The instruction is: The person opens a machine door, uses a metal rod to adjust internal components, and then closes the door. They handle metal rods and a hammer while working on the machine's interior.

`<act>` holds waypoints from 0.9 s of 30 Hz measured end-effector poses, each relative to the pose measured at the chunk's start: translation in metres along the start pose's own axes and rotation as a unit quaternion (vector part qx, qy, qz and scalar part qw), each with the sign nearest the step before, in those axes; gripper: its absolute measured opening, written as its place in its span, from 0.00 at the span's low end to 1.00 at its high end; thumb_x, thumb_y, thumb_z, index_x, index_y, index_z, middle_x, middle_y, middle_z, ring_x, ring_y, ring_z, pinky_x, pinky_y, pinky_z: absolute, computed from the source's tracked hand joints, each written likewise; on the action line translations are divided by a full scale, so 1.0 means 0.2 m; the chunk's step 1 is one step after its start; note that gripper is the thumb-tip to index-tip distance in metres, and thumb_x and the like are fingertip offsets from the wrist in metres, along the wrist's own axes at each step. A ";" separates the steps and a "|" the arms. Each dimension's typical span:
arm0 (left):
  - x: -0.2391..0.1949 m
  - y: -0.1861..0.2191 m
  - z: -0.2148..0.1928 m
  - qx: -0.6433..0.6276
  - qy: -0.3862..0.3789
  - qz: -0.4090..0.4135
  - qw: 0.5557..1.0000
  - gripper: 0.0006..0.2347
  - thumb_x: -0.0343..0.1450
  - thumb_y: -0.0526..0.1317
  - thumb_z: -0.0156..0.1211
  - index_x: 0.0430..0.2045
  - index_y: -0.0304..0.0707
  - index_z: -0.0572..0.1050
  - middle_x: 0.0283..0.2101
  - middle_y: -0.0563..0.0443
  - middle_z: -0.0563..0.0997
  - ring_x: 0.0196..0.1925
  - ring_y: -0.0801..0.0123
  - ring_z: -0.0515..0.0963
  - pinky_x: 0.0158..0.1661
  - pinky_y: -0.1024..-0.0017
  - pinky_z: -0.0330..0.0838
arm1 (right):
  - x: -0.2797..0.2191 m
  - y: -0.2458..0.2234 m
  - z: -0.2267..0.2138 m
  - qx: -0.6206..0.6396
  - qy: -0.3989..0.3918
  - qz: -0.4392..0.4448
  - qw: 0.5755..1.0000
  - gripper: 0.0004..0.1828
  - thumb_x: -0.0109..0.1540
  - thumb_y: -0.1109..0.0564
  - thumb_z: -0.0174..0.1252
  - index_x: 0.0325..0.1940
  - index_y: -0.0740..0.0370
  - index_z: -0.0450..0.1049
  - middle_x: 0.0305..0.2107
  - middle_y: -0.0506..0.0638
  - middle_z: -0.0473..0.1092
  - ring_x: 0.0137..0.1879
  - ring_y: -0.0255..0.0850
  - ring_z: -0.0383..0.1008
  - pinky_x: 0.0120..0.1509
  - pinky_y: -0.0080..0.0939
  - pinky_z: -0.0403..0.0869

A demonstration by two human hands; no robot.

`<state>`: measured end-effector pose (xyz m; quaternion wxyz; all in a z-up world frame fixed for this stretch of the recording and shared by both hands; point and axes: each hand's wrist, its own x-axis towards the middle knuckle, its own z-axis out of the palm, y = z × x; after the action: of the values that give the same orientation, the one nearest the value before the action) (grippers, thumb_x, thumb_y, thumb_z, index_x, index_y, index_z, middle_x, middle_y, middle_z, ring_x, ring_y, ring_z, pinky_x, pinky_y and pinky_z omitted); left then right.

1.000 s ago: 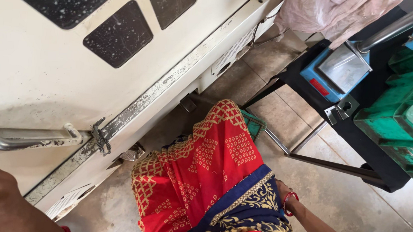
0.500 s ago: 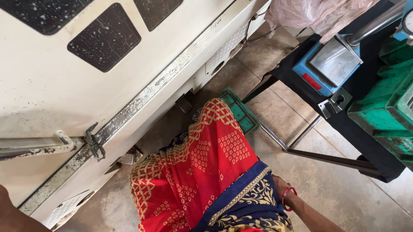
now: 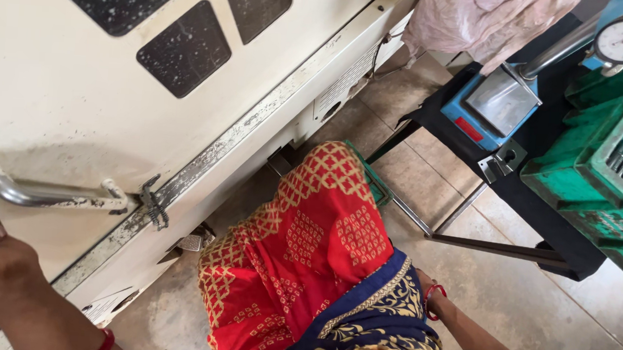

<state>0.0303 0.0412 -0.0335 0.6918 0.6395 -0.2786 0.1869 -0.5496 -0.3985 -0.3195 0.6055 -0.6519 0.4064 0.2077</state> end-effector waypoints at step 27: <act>0.21 0.67 0.69 -0.048 0.039 0.235 0.970 0.08 0.81 0.43 0.56 0.42 0.41 0.68 0.26 0.52 0.68 0.15 0.78 0.65 0.17 0.76 0.63 | 0.04 -0.19 0.02 -0.128 -0.079 -0.013 0.989 0.23 0.62 0.47 0.59 0.60 0.51 0.72 0.51 0.52 0.76 0.52 0.43 0.78 0.56 0.46 0.78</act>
<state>-0.0385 -0.0851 0.1009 0.6685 0.5142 -0.4025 0.3560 -0.5143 -0.3997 -0.3024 0.5499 -0.7108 0.3190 0.3010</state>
